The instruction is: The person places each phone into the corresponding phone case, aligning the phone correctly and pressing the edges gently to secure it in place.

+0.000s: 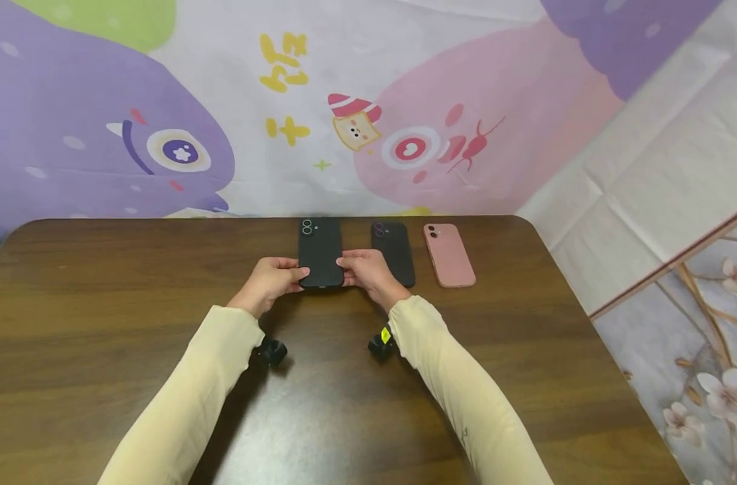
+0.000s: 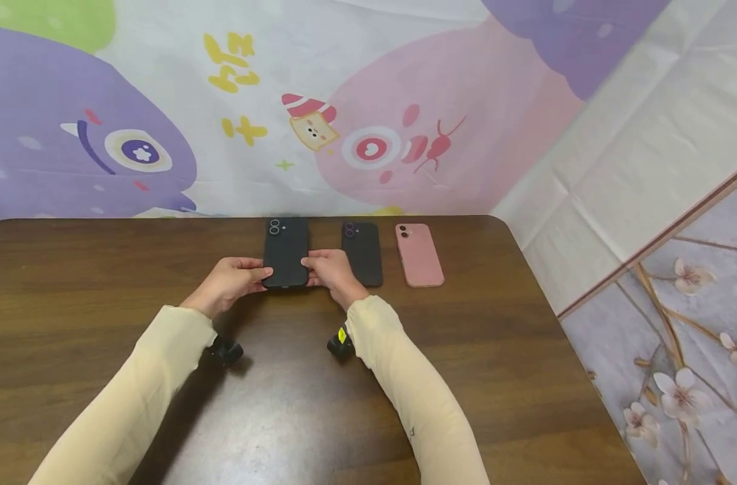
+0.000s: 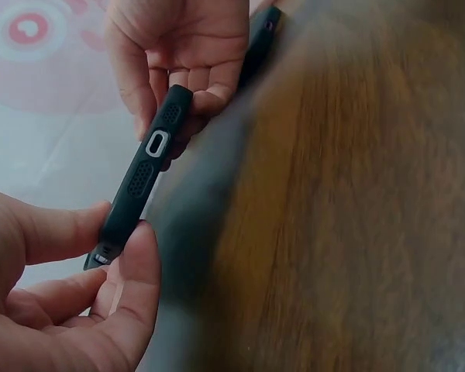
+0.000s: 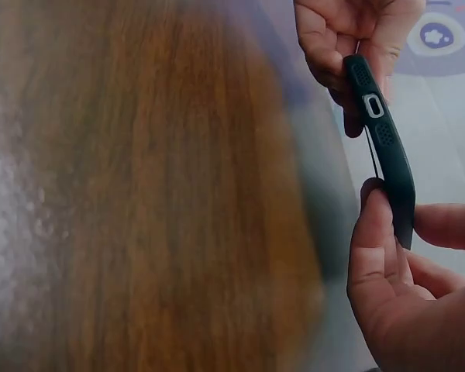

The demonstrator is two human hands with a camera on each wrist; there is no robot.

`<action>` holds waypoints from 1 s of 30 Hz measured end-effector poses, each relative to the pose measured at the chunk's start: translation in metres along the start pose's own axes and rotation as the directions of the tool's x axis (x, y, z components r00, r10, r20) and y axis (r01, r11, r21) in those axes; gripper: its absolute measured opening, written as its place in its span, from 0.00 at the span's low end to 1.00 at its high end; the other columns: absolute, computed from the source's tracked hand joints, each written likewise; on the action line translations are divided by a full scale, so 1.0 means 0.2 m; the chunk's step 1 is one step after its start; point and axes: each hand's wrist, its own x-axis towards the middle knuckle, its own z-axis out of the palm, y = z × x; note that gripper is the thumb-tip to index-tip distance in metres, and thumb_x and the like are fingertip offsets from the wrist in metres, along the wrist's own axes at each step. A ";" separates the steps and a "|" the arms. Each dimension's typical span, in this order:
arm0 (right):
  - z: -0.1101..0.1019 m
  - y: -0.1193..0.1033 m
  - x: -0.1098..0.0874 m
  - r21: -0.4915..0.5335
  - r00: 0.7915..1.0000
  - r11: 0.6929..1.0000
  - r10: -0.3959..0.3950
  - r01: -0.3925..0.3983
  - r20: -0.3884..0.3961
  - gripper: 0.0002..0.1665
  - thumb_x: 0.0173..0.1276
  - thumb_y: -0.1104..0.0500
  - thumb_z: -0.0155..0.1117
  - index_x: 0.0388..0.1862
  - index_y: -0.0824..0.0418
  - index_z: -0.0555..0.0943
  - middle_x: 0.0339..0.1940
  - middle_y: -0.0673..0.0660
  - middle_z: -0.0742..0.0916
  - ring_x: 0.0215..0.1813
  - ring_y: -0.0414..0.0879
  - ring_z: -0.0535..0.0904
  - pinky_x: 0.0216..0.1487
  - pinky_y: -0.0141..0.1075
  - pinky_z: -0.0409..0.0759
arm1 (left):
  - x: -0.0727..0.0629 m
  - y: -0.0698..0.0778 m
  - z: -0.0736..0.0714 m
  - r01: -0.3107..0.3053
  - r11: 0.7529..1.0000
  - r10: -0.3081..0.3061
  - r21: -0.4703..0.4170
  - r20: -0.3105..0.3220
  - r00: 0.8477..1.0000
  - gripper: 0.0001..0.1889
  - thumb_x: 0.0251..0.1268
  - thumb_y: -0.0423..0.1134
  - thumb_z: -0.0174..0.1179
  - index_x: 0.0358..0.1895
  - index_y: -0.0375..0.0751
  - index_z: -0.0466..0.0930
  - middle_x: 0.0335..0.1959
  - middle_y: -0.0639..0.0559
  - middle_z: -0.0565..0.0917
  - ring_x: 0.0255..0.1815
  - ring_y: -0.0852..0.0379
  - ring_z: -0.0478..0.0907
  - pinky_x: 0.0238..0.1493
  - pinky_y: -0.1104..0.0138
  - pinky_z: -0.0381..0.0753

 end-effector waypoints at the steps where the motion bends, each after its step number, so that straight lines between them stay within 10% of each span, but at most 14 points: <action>1: 0.01 0.00 0.01 -0.001 1.000 1.000 0.005 -0.005 -0.001 0.23 0.65 0.65 0.59 0.59 0.71 0.73 0.22 0.51 0.80 0.19 0.37 0.76 0.22 0.25 0.78 | 0.01 0.00 0.00 0.008 1.000 -0.008 0.005 -0.002 1.000 0.26 0.67 0.33 0.53 0.63 0.20 0.61 0.58 0.31 0.70 0.27 0.67 0.75 0.34 0.78 0.80; 30: 0.05 0.00 0.08 -0.078 0.995 0.996 0.046 -0.053 -0.085 0.17 0.63 0.62 0.64 0.46 0.73 0.80 0.20 0.51 0.81 0.17 0.37 0.76 0.21 0.25 0.79 | 0.07 -0.01 -0.05 0.033 0.999 -0.033 -0.009 -0.068 0.997 0.25 0.64 0.32 0.57 0.60 0.20 0.65 0.57 0.29 0.72 0.21 0.68 0.77 0.32 0.76 0.83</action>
